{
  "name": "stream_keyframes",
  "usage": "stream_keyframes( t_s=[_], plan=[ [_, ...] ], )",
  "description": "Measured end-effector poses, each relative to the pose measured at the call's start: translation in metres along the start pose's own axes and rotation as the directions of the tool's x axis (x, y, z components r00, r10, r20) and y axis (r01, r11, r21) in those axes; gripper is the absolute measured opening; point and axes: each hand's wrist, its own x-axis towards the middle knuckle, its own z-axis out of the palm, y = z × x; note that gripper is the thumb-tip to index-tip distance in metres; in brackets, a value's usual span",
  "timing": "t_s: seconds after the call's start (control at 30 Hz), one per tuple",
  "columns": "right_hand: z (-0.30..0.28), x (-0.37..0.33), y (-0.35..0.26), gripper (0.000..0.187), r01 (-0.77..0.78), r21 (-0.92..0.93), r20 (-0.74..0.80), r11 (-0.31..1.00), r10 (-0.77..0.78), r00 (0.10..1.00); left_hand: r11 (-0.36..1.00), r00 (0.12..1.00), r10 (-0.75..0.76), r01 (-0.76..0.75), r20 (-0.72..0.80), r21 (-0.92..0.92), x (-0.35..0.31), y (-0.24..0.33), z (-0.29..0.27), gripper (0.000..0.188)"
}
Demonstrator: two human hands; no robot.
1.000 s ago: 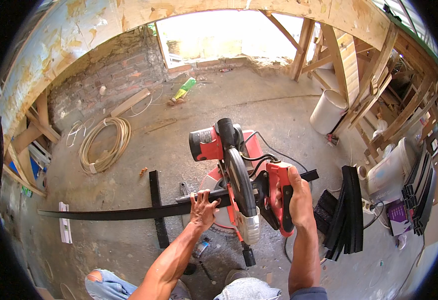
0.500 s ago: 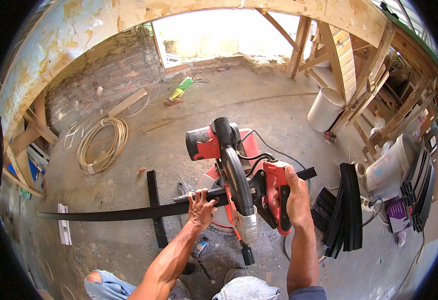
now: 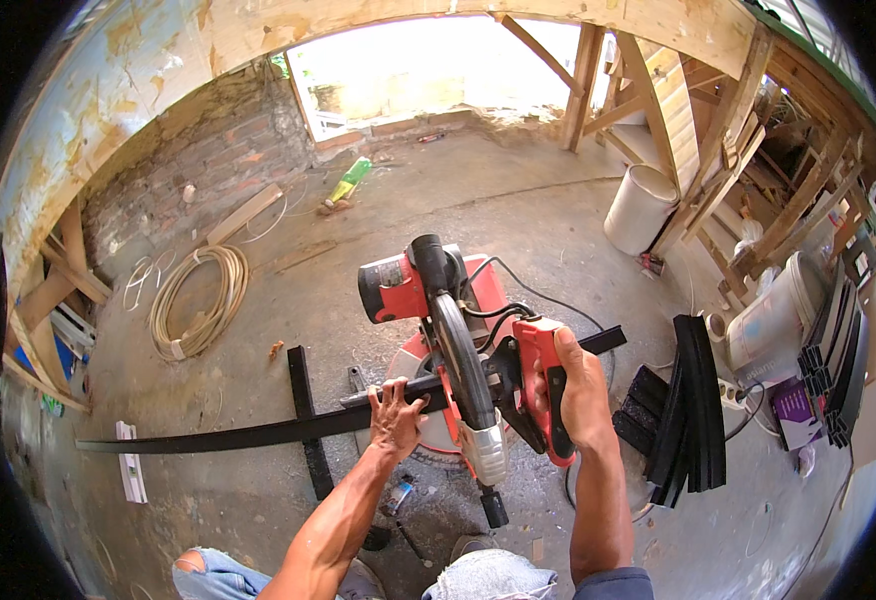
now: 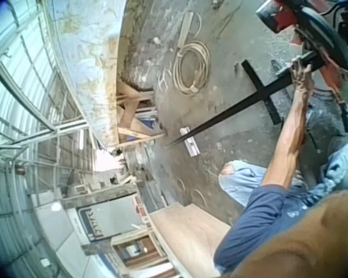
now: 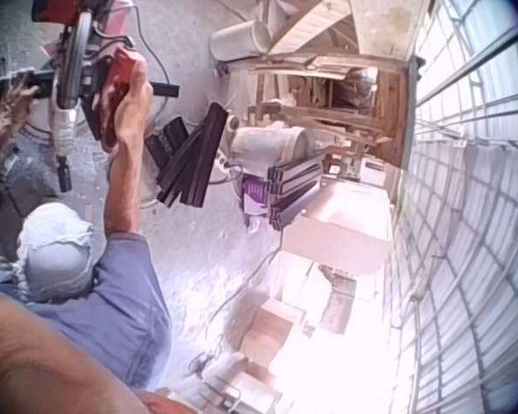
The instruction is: The person measures a black trim piece using a tape measure and cuts it to length with a miter saw.
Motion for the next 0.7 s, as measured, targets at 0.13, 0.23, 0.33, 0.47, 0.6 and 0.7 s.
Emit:
stream_keyframes(
  t_s=[0.13,0.23,0.33,0.47,0.6,0.7],
  plan=[
    [0.0,-0.001,-0.001,0.073,0.0,-0.006,-0.01,1.0,0.0,1.0,1.0,1.0,0.001,-0.001,-0.001,-0.003,0.001,0.001,-0.001,0.043],
    [-0.004,0.001,0.004,0.073,-0.004,-0.022,-0.002,1.0,0.004,1.0,1.0,0.999,-0.012,0.012,0.046,-0.006,0.002,0.005,-0.01,0.041],
    [-0.004,0.0,0.004,0.074,0.0,-0.032,0.008,0.999,0.0,1.0,1.0,0.999,-0.014,0.014,0.035,0.003,0.0,0.002,-0.01,0.042],
    [-0.004,-0.001,0.002,0.074,-0.004,-0.038,-0.005,0.999,0.004,1.0,1.0,1.0,-0.011,0.011,0.029,0.005,0.001,0.003,-0.01,0.042],
    [-0.003,-0.001,0.002,0.074,-0.009,-0.038,0.006,0.999,0.009,1.0,1.0,0.999,-0.016,0.016,0.045,0.005,0.002,0.003,-0.008,0.041],
    [-0.004,-0.001,0.002,0.073,-0.007,-0.027,0.011,1.0,0.007,1.0,1.0,0.999,-0.018,0.018,0.045,0.004,0.002,0.003,-0.009,0.041]
  ],
)
